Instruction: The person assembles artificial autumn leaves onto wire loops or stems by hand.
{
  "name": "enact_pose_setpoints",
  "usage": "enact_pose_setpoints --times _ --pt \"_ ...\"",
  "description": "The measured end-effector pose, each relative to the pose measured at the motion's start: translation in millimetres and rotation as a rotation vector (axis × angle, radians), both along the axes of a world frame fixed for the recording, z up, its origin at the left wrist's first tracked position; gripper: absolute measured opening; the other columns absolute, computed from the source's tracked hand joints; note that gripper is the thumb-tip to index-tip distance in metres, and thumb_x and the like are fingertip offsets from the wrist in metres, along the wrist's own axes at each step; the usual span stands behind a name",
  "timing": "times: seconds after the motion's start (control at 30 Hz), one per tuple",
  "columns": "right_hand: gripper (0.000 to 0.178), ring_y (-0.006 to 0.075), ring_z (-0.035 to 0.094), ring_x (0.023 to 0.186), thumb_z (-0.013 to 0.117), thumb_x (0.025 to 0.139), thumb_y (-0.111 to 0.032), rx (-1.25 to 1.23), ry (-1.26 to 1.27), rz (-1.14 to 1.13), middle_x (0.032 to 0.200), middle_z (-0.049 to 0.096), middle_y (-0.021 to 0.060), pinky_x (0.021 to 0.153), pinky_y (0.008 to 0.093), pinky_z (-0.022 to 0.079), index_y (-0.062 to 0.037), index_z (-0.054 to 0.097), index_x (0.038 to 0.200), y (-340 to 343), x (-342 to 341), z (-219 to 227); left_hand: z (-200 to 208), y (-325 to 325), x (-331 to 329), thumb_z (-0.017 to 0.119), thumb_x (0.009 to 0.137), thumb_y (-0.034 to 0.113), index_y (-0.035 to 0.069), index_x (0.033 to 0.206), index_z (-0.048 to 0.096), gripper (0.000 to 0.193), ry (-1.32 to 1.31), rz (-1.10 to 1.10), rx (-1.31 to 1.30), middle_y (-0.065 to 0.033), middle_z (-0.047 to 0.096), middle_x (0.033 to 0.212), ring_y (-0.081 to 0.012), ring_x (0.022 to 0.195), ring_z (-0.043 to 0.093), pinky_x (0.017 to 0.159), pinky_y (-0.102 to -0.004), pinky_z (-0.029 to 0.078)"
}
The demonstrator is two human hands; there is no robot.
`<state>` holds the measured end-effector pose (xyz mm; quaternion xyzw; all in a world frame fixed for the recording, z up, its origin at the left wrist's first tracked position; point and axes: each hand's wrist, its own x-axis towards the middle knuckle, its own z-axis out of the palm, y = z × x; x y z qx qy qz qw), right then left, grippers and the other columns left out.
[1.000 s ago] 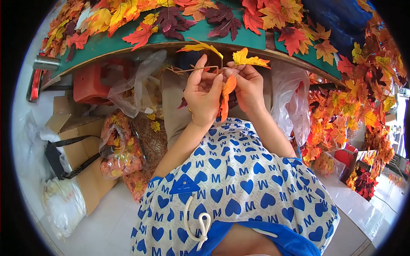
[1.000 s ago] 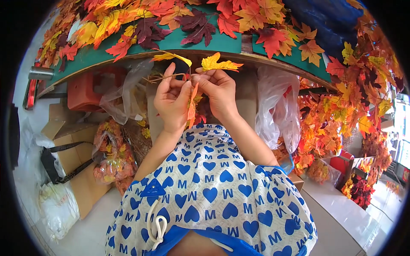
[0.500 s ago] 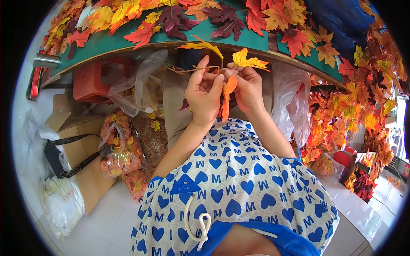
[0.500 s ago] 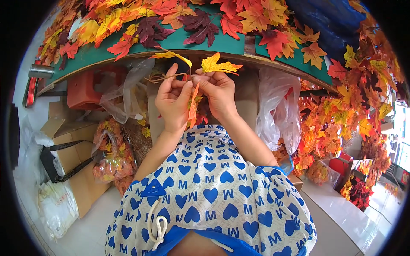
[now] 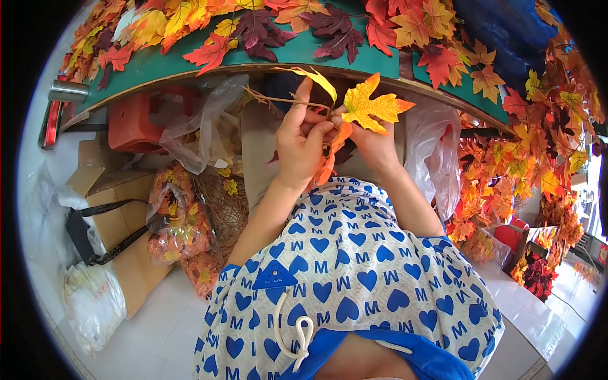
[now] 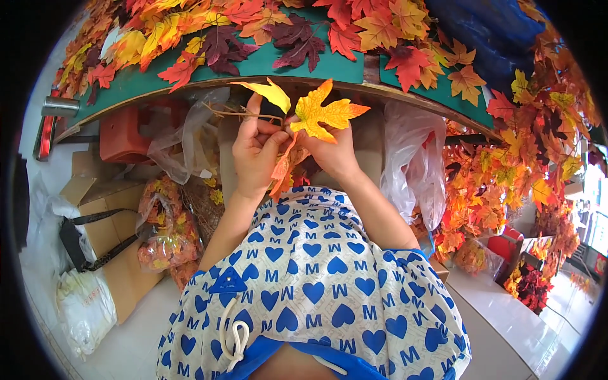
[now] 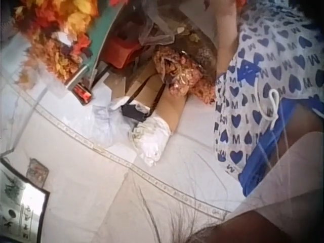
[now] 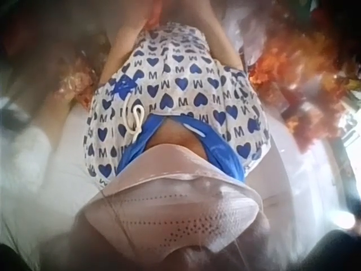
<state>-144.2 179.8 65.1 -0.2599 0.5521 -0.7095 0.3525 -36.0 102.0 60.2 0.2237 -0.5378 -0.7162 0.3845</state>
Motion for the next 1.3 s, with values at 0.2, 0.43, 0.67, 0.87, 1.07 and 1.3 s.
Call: enact_pose_setpoints --times 0.2,0.43,0.67,0.87,1.07,1.3 --pt "0.023 0.0144 0.063 0.082 0.066 0.074 0.006 0.014 0.031 -0.028 0.090 0.065 0.0073 0.076 0.0292 0.052 0.0025 0.060 0.096 5.5 -9.2 -10.2 -14.0 -7.9 10.5 0.053 0.075 -0.017 0.002 0.132 0.044 0.061 -0.117 -0.091 -0.444 -0.0106 0.053 0.099 -0.0142 0.083 0.059 0.071 -0.0234 0.051" --pt "0.020 0.0127 0.062 0.084 0.066 0.076 0.003 0.064 0.095 -0.065 0.091 0.065 0.0061 0.076 0.0264 0.051 0.0023 0.062 0.096 3.7 4.0 -10.8 -9.1 -1.4 5.8 0.045 0.078 -0.020 -0.001 0.134 0.039 0.059 -0.028 -0.141 -0.121 -0.0087 0.052 0.107 -0.0117 0.091 0.060 0.074 -0.0214 0.050" --pt "0.022 0.0124 0.061 0.088 0.068 0.076 -0.001 0.094 0.183 0.017 0.095 0.066 0.0053 0.078 0.0269 0.049 0.0019 0.063 0.098 12.4 5.4 -19.1 -24.7 1.6 8.6 0.051 0.079 -0.015 -0.001 0.130 0.044 0.053 -0.320 -0.077 -0.198 -0.0075 0.053 0.095 -0.0125 0.087 0.059 0.074 -0.0230 0.049" --pt "0.039 0.0154 0.053 0.097 0.063 0.081 -0.006 -0.143 0.104 0.054 0.111 0.053 0.0056 0.084 0.0288 0.044 -0.0032 0.050 0.117 13.0 7.4 -63.6 -32.8 -23.1 21.3 0.055 0.088 0.008 -0.001 0.108 0.056 0.022 -0.027 -0.288 0.580 -0.0096 0.060 0.107 -0.0187 0.094 0.060 0.081 -0.0299 0.049" --pt "0.033 0.0259 0.056 0.090 0.059 0.078 -0.007 -0.147 1.149 0.116 0.103 0.053 0.0090 0.076 0.0303 0.048 -0.0040 0.056 0.111 22.1 -6.2 -51.5 -51.5 -26.5 27.4 0.056 0.087 0.013 0.004 0.114 0.054 0.028 0.057 -0.206 0.672 -0.0116 0.060 0.109 -0.0225 0.098 0.059 0.087 -0.0353 0.048" --pt "0.033 0.0209 0.060 0.095 0.050 0.080 -0.018 -0.374 1.985 0.292 0.110 0.058 0.0104 0.082 0.0317 0.050 -0.0061 0.060 0.109 45.8 -63.8 -9.4 -44.8 -32.2 24.5 0.057 0.086 0.005 -0.003 0.119 0.050 0.035 0.111 -0.338 0.557 -0.0064 0.056 0.090 -0.0132 0.076 0.059 0.069 -0.0214 0.049"
